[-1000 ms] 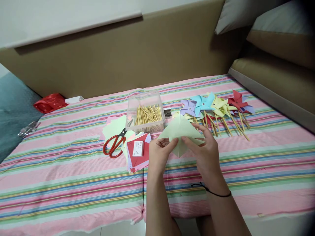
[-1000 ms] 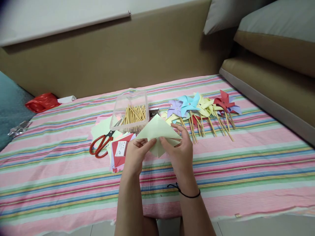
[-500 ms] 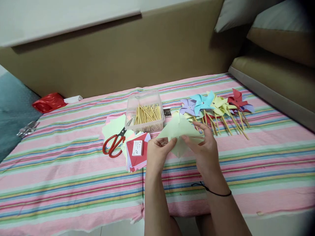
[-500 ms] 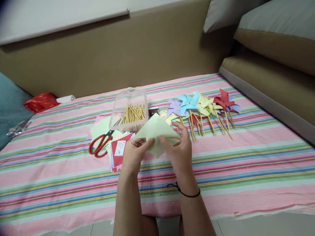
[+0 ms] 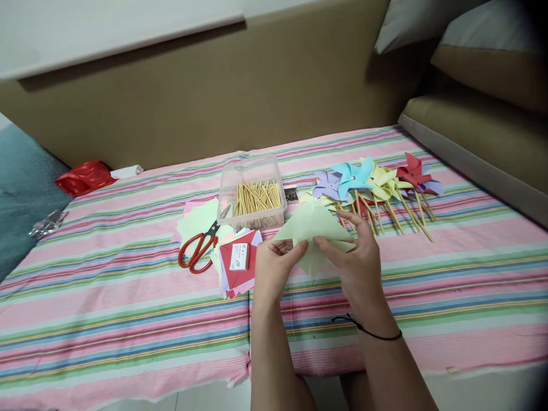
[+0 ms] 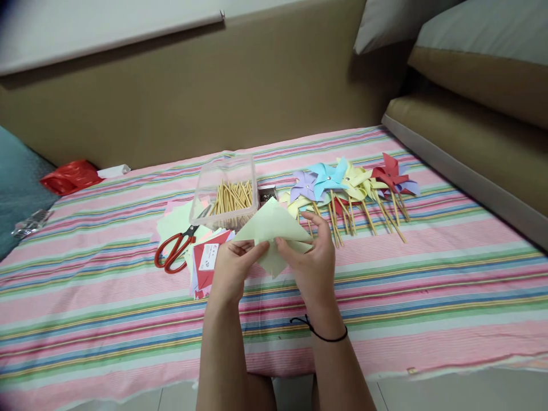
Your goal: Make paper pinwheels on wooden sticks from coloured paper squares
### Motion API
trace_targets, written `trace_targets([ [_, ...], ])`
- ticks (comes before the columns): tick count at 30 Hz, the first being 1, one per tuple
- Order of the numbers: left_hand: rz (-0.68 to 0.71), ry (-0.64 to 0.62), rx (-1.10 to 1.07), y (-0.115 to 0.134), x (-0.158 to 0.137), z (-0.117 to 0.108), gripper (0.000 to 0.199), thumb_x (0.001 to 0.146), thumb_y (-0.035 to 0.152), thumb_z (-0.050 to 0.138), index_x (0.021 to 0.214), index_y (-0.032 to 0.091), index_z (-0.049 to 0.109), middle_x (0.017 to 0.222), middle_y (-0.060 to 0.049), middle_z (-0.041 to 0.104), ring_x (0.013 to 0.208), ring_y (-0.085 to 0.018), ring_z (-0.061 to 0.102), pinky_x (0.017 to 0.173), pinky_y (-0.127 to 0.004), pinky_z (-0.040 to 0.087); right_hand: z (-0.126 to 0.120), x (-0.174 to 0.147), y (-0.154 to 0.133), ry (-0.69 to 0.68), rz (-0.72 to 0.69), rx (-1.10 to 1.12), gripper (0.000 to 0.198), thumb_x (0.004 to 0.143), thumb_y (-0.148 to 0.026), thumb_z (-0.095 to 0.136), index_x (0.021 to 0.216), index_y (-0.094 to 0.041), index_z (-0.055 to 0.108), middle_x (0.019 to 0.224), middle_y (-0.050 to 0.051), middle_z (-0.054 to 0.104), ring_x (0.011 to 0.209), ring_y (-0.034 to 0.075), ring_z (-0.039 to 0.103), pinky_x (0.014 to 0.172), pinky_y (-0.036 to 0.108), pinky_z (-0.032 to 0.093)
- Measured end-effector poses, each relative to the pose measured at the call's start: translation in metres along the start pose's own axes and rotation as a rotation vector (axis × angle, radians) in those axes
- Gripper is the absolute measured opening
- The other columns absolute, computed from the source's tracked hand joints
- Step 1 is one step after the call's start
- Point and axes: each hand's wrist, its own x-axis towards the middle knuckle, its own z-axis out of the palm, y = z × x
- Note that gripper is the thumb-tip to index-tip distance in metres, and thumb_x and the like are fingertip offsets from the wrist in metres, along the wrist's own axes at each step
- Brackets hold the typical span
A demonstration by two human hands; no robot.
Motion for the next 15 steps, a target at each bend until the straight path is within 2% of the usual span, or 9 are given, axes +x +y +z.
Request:
trace_targets([
  [8,-0.006,-0.007,0.006,0.0001,0.0002,-0.0043,0.022,0.064,0.035,0.077,0.064,0.014,0.071,0.06,-0.002,0.063,0.06,-0.014,0.057,0.059,-0.026,0.046,0.0015,-0.0019,-0.0037,-0.003,0.005,0.013,0.063,0.053,-0.025,0.085,0.109,-0.025,0.055,0.063,-0.003,0.065,0.049,0.017,0.06,0.043,0.028,0.051],
  [13,0.007,-0.033,-0.007,-0.0009,0.0,-0.0046,0.022,0.065,0.034,0.078,0.069,0.014,0.072,0.067,-0.004,0.066,0.062,-0.014,0.057,0.06,-0.026,0.045,-0.001,0.0006,-0.0007,-0.036,0.002,-0.023,0.064,0.057,-0.031,0.084,0.113,-0.026,0.053,0.066,-0.002,0.066,0.05,0.018,0.061,0.043,0.029,0.051],
  [15,0.004,-0.033,0.003,-0.0006,0.0006,-0.0044,0.024,0.065,0.036,0.079,0.067,0.013,0.07,0.064,-0.003,0.062,0.059,-0.013,0.053,0.057,-0.025,0.042,-0.0023,0.0023,0.0008,-0.06,0.016,-0.029,0.066,0.059,-0.034,0.084,0.117,-0.026,0.053,0.068,-0.001,0.067,0.051,0.018,0.062,0.044,0.03,0.052],
])
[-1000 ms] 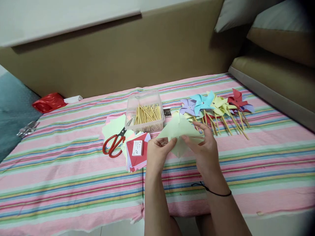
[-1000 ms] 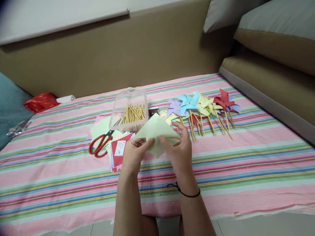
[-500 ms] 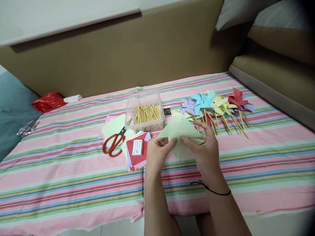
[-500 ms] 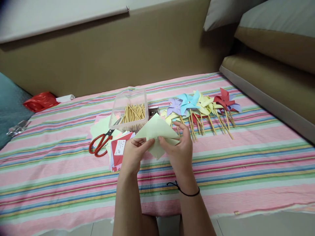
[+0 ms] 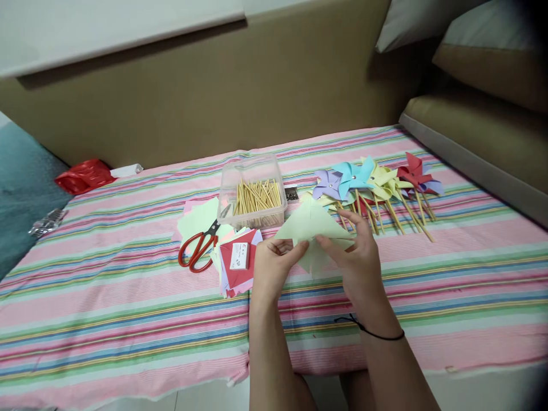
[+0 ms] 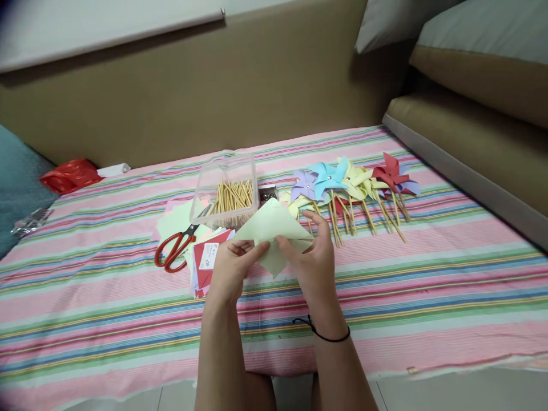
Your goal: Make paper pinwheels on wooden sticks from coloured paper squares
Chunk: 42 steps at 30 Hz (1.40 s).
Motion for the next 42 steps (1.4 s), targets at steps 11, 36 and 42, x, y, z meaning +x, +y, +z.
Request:
trace_targets([
  [11,0.049,0.046,0.119,-0.0008,0.0011,0.0002,0.044,0.063,0.04,0.08,0.047,0.016,0.046,0.051,0.005,0.033,0.05,-0.006,0.03,0.047,-0.023,0.024,0.0011,-0.0049,-0.0028,-0.02,-0.023,-0.037,0.075,0.06,-0.034,0.084,0.126,-0.026,0.05,0.068,-0.001,0.066,0.054,0.019,0.063,0.048,0.032,0.053],
  [36,0.018,0.046,-0.051,0.0054,0.0004,0.0063,0.029,0.062,0.034,0.081,0.074,0.015,0.062,0.061,0.002,0.059,0.056,-0.01,0.052,0.055,-0.022,0.042,-0.0006,-0.0066,-0.0036,0.031,-0.104,-0.051,0.073,0.062,-0.03,0.084,0.127,-0.026,0.05,0.079,0.003,0.068,0.061,0.02,0.065,0.053,0.033,0.056],
  [42,0.042,0.163,-0.089,0.0055,0.0012,0.0079,0.057,0.057,0.029,0.085,0.103,0.021,0.051,0.055,0.008,0.058,0.048,-0.009,0.052,0.054,-0.02,0.043,0.0012,-0.0069,-0.002,0.018,-0.083,-0.019,0.072,0.064,-0.03,0.084,0.128,-0.027,0.05,0.076,0.003,0.069,0.059,0.02,0.066,0.05,0.031,0.056],
])
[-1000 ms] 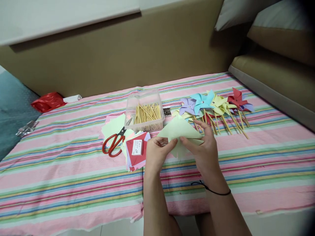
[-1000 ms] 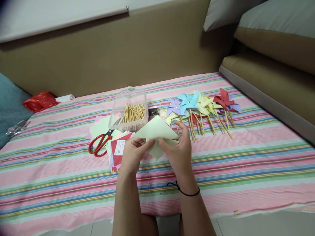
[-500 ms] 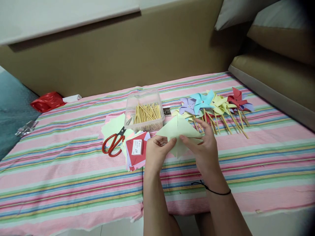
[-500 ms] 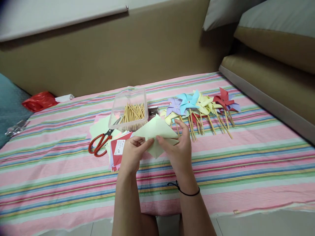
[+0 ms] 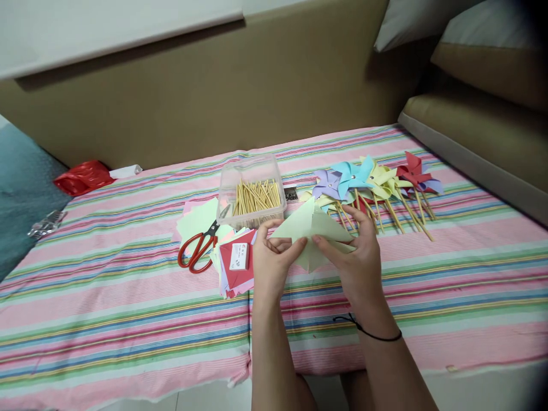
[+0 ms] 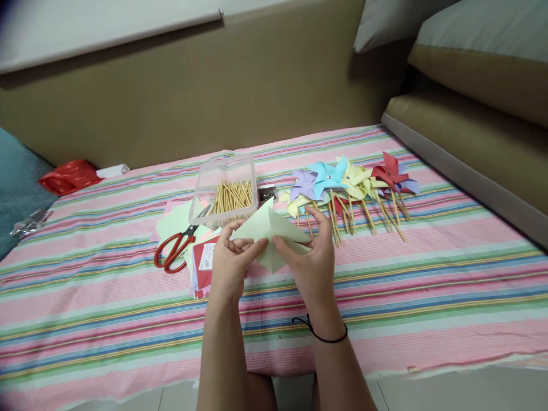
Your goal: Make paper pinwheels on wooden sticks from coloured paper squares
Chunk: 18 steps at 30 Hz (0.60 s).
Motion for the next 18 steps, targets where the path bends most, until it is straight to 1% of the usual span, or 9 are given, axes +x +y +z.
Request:
trace_targets([
  [3,0.01,0.044,0.005,-0.001,0.0,-0.001,0.06,0.057,0.029,0.084,0.104,0.021,0.048,0.054,0.009,0.056,0.048,-0.009,0.053,0.055,-0.02,0.043,-0.001,0.002,0.002,-0.007,0.003,0.048,0.063,0.071,-0.035,0.078,0.128,-0.026,0.051,0.079,0.004,0.072,0.059,0.019,0.067,0.05,0.03,0.055],
  [6,0.012,0.057,0.039,-0.001,0.0,-0.004,0.059,0.057,0.03,0.084,0.104,0.022,0.048,0.055,0.009,0.054,0.05,-0.009,0.053,0.055,-0.02,0.042,-0.004,0.005,0.002,-0.033,-0.006,0.094,0.046,0.078,-0.039,0.072,0.119,-0.023,0.06,0.09,0.007,0.075,0.075,0.022,0.071,0.062,0.033,0.059],
  [8,0.016,0.039,0.087,-0.002,0.0,-0.007,0.057,0.059,0.029,0.083,0.103,0.022,0.048,0.054,0.01,0.053,0.048,-0.008,0.049,0.053,-0.018,0.04,-0.008,0.007,0.001,-0.057,-0.016,0.096,0.035,0.078,-0.039,0.073,0.108,-0.023,0.068,0.097,0.007,0.075,0.085,0.023,0.071,0.071,0.035,0.059],
  [9,0.016,0.019,0.114,-0.002,-0.001,-0.008,0.056,0.06,0.029,0.082,0.103,0.022,0.047,0.054,0.01,0.052,0.047,-0.007,0.047,0.053,-0.018,0.039,-0.01,0.008,0.001,-0.068,-0.024,0.092,0.03,0.077,-0.039,0.073,0.103,-0.024,0.071,0.098,0.007,0.075,0.088,0.023,0.071,0.073,0.035,0.059],
  [12,-0.004,-0.055,0.173,-0.004,-0.001,-0.011,0.052,0.064,0.028,0.08,0.104,0.023,0.047,0.054,0.011,0.05,0.048,-0.006,0.044,0.052,-0.017,0.037,-0.016,0.011,-0.001,-0.117,-0.02,0.073,0.021,0.077,-0.04,0.073,0.092,-0.025,0.076,0.096,0.006,0.076,0.087,0.023,0.071,0.066,0.032,0.059],
  [14,-0.014,-0.077,0.187,-0.005,-0.002,-0.012,0.051,0.064,0.028,0.08,0.104,0.023,0.048,0.054,0.012,0.048,0.047,-0.006,0.043,0.051,-0.017,0.036,-0.019,0.011,-0.002,-0.163,-0.004,0.055,0.021,0.079,-0.043,0.071,0.085,-0.025,0.077,0.097,0.007,0.076,0.09,0.024,0.071,0.062,0.031,0.058],
  [17,-0.022,-0.081,0.205,-0.004,-0.002,-0.013,0.051,0.063,0.029,0.081,0.102,0.023,0.049,0.054,0.012,0.047,0.046,-0.006,0.041,0.049,-0.017,0.034,-0.022,0.011,-0.002,-0.227,-0.011,0.02,0.017,0.076,-0.041,0.074,0.075,-0.024,0.077,0.104,0.007,0.075,0.097,0.026,0.069,0.063,0.031,0.059],
  [18,-0.028,-0.082,0.209,-0.004,-0.002,-0.014,0.051,0.062,0.029,0.081,0.102,0.023,0.05,0.054,0.011,0.048,0.046,-0.006,0.041,0.049,-0.017,0.034,-0.022,0.011,-0.002,-0.237,-0.023,0.013,0.015,0.074,-0.038,0.076,0.072,-0.024,0.076,0.103,0.007,0.075,0.098,0.026,0.069,0.065,0.032,0.06],
])
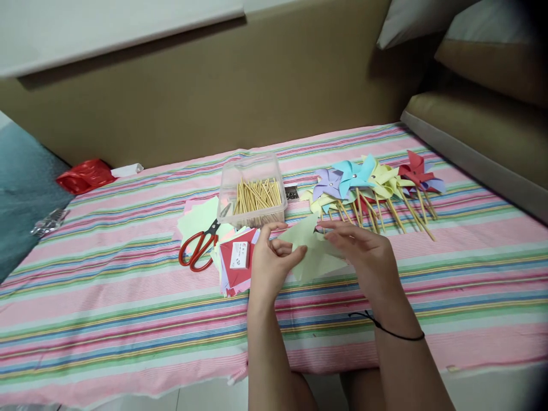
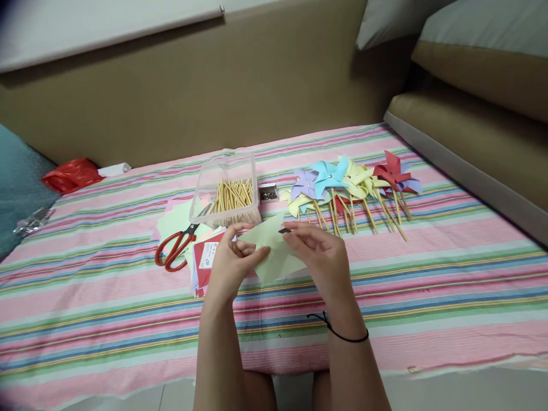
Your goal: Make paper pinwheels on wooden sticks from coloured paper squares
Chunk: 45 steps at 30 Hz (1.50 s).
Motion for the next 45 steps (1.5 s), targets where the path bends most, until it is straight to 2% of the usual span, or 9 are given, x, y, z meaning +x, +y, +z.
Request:
trace_targets([
  [4,-0.015,-0.001,-0.006,0.0013,0.0012,-0.0004,0.052,0.061,0.029,0.082,0.102,0.023,0.051,0.055,0.01,0.051,0.046,-0.006,0.044,0.047,-0.017,0.035,0.0009,0.0006,0.0029,0.001,-0.101,-0.025,0.01,0.066,-0.028,0.081,0.066,-0.024,0.073,0.09,0.006,0.075,0.097,0.025,0.069,0.076,0.037,0.059],
  [11,-0.013,-0.019,-0.039,0.0033,0.0004,0.0001,0.05,0.062,0.028,0.082,0.1,0.023,0.049,0.052,0.012,0.047,0.044,-0.005,0.039,0.047,-0.016,0.032,0.0046,0.0018,0.0062,0.0,-0.182,-0.025,0.01,0.067,-0.019,0.08,0.071,-0.024,0.073,0.088,0.004,0.073,0.095,0.022,0.067,0.083,0.037,0.057],
  [14,-0.011,-0.024,-0.055,0.0032,-0.0001,-0.0004,0.05,0.062,0.028,0.082,0.1,0.023,0.049,0.052,0.011,0.049,0.045,-0.005,0.041,0.049,-0.016,0.034,0.0047,0.0007,0.0043,0.011,-0.186,-0.067,0.005,0.07,-0.023,0.078,0.069,-0.024,0.074,0.087,0.005,0.072,0.093,0.023,0.067,0.08,0.038,0.057],
  [17,-0.014,-0.026,-0.046,0.0025,0.0003,-0.0006,0.051,0.062,0.029,0.082,0.101,0.023,0.049,0.054,0.01,0.051,0.046,-0.007,0.044,0.049,-0.017,0.034,0.0044,-0.0002,0.003,0.01,-0.192,-0.09,0.008,0.071,-0.025,0.078,0.065,-0.024,0.074,0.085,0.006,0.071,0.09,0.023,0.067,0.076,0.038,0.057],
  [25,0.011,-0.039,-0.056,0.0013,-0.0002,-0.0002,0.05,0.064,0.027,0.081,0.102,0.022,0.049,0.052,0.012,0.047,0.045,-0.005,0.036,0.048,-0.016,0.03,0.0074,0.0001,0.0063,0.051,-0.215,-0.033,0.016,0.066,-0.021,0.082,0.07,-0.022,0.066,0.079,0.003,0.069,0.085,0.02,0.067,0.075,0.034,0.058],
  [28,0.014,-0.047,-0.063,0.0013,-0.0014,-0.0005,0.05,0.064,0.026,0.081,0.102,0.022,0.049,0.052,0.012,0.047,0.045,-0.004,0.036,0.048,-0.016,0.029,0.0071,0.0003,0.0079,0.047,-0.214,-0.033,0.017,0.065,-0.02,0.083,0.076,-0.022,0.069,0.08,0.003,0.069,0.081,0.019,0.067,0.072,0.032,0.058],
  [34,0.025,-0.044,-0.068,0.0,-0.0007,-0.0005,0.05,0.065,0.026,0.081,0.103,0.022,0.049,0.052,0.012,0.048,0.046,-0.004,0.038,0.05,-0.016,0.033,0.0059,0.0012,0.0091,0.037,-0.26,-0.031,0.018,0.064,-0.018,0.084,0.076,-0.024,0.074,0.082,0.002,0.07,0.087,0.019,0.066,0.078,0.033,0.057],
  [45,0.033,-0.045,-0.077,-0.0003,0.0,0.0001,0.05,0.065,0.026,0.081,0.103,0.022,0.05,0.053,0.012,0.049,0.047,-0.004,0.039,0.049,-0.016,0.033,0.0098,0.0009,0.0064,0.079,-0.191,-0.007,0.016,0.062,-0.017,0.084,0.073,-0.024,0.075,0.08,0.001,0.071,0.086,0.019,0.067,0.073,0.03,0.058],
])
